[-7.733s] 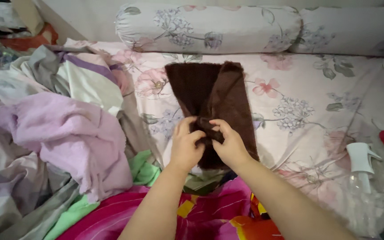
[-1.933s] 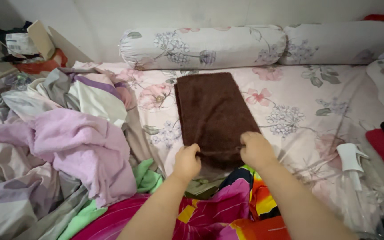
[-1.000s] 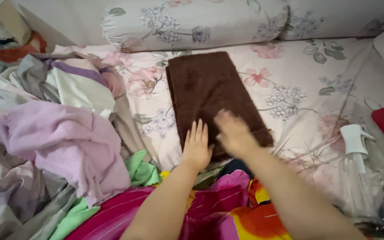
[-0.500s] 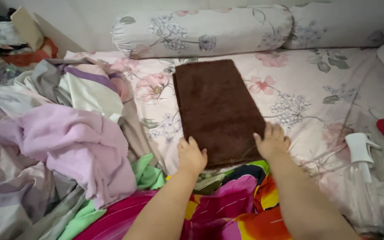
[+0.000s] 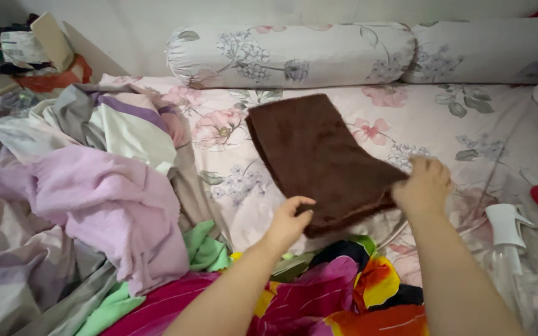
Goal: The person spreads a black cloth flat on the bed, smooths it with both hands, and folds it repeatedly into a small rectangle, setting it aside. They then pick up a brown fuzzy blanket, spread it out, smooth it, and fold it in stages while occasionally spraying it with a spray bottle.
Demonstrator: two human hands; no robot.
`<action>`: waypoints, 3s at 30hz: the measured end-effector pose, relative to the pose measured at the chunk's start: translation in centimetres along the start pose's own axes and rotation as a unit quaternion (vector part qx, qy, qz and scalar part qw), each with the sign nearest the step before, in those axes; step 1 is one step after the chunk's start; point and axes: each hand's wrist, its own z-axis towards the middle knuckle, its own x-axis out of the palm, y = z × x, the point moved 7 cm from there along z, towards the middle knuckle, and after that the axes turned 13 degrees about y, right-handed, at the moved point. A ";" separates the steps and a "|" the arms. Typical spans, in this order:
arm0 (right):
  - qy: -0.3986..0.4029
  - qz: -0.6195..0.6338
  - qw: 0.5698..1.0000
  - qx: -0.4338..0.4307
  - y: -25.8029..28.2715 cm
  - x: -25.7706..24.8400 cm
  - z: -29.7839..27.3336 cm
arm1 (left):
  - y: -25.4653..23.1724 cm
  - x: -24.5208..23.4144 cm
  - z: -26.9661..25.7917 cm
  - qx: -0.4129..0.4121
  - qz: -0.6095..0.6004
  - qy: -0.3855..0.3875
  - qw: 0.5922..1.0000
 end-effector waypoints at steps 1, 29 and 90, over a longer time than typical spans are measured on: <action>0.077 0.073 0.992 -0.068 2.2 -0.1 0.0 | -0.6 1.0 -0.2 0.025 -0.004 0.011 1.000; 0.238 0.282 0.926 -0.080 -4.2 -15.1 -1.7 | -9.9 -11.2 -3.3 -0.260 0.410 0.184 0.855; 0.198 -0.053 0.977 0.052 -10.8 16.1 0.7 | -1.9 -8.1 -2.0 -0.233 0.604 -0.064 0.760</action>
